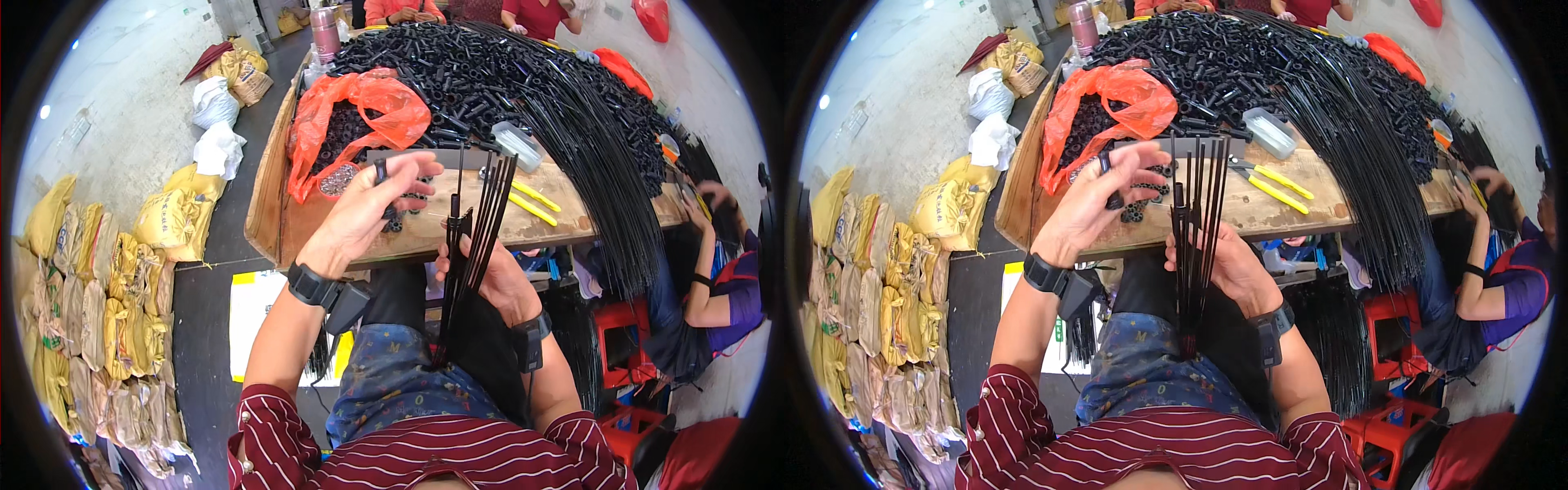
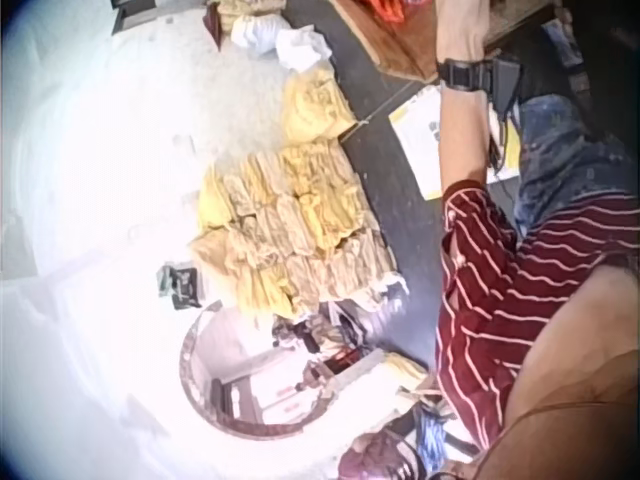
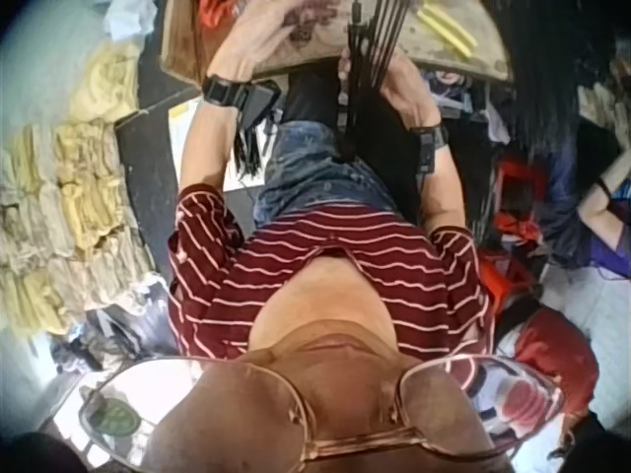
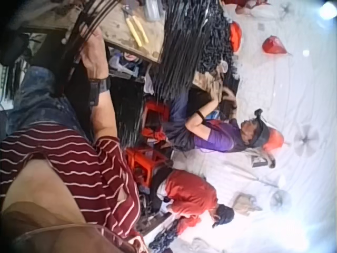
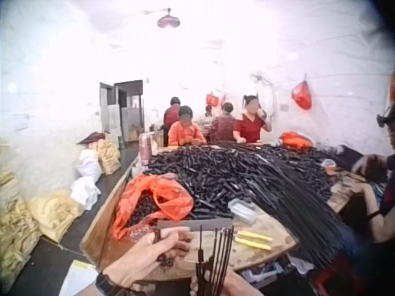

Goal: Assembling black umbrella rib components and plastic hubs using pliers in a factory setting.

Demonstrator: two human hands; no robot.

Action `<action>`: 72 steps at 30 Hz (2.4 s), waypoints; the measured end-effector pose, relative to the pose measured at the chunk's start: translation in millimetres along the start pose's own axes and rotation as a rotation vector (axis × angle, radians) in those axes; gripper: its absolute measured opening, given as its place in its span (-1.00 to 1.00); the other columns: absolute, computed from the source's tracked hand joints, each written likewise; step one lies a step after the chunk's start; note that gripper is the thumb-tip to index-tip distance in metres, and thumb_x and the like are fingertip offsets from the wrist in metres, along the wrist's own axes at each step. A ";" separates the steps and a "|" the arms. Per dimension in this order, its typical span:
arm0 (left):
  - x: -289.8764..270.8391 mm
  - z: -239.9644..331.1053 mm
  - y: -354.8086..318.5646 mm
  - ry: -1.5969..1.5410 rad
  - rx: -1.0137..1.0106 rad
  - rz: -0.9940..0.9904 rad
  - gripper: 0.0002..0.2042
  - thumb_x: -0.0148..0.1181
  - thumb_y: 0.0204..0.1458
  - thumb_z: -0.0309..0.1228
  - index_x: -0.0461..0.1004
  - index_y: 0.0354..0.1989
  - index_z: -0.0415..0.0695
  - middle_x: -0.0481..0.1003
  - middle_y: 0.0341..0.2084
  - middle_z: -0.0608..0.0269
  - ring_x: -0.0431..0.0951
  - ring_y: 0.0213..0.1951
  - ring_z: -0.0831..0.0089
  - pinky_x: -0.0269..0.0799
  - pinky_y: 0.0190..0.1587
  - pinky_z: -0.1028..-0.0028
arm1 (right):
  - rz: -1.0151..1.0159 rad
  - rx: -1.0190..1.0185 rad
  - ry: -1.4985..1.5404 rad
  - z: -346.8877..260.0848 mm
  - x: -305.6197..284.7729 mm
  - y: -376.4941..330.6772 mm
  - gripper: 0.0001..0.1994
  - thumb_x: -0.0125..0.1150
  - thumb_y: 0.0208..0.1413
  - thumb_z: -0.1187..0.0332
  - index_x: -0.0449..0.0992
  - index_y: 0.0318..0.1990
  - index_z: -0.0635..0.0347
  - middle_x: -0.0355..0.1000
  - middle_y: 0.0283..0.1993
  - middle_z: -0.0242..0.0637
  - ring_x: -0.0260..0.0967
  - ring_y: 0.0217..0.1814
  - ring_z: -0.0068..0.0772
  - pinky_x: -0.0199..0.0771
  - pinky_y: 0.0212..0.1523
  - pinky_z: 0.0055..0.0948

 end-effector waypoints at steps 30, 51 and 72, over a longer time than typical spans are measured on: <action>20.4 5.5 -3.0 0.024 0.011 0.020 -0.72 0.13 0.15 -0.48 0.40 0.03 -0.23 0.51 -0.13 0.29 0.50 -0.18 0.61 0.46 -0.12 0.55 | -0.080 0.022 0.066 6.0 12.4 -0.6 -0.62 0.15 0.18 0.25 0.30 0.08 0.19 0.38 -0.24 -0.26 0.35 -0.25 -0.34 0.44 -0.21 -0.29; 28.2 7.2 -10.3 0.123 0.024 -0.043 -0.64 0.08 0.17 -0.49 0.33 0.14 -0.22 0.49 -0.23 0.37 0.48 -0.21 0.62 0.39 -0.12 0.61 | -0.130 0.051 0.043 7.4 18.1 1.1 -0.58 0.17 0.17 0.17 0.28 0.09 0.17 0.36 -0.21 -0.28 0.34 -0.23 -0.38 0.46 -0.18 -0.33; 22.3 -6.2 -8.7 0.025 0.046 -0.194 -0.56 0.01 0.20 -0.46 0.18 0.24 -0.27 0.45 -0.13 0.26 0.44 -0.06 0.51 0.35 0.05 0.50 | -0.193 0.078 0.171 10.9 16.0 0.9 -0.67 0.12 0.18 0.27 0.32 0.04 0.19 0.33 -0.26 -0.29 0.31 -0.29 -0.40 0.41 -0.23 -0.34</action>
Point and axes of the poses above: each hand's wrist, its own y-axis towards the middle knuckle, its own x-axis out of the palm, z = x × y, the point moved 4 cm from there along y, towards the middle knuckle
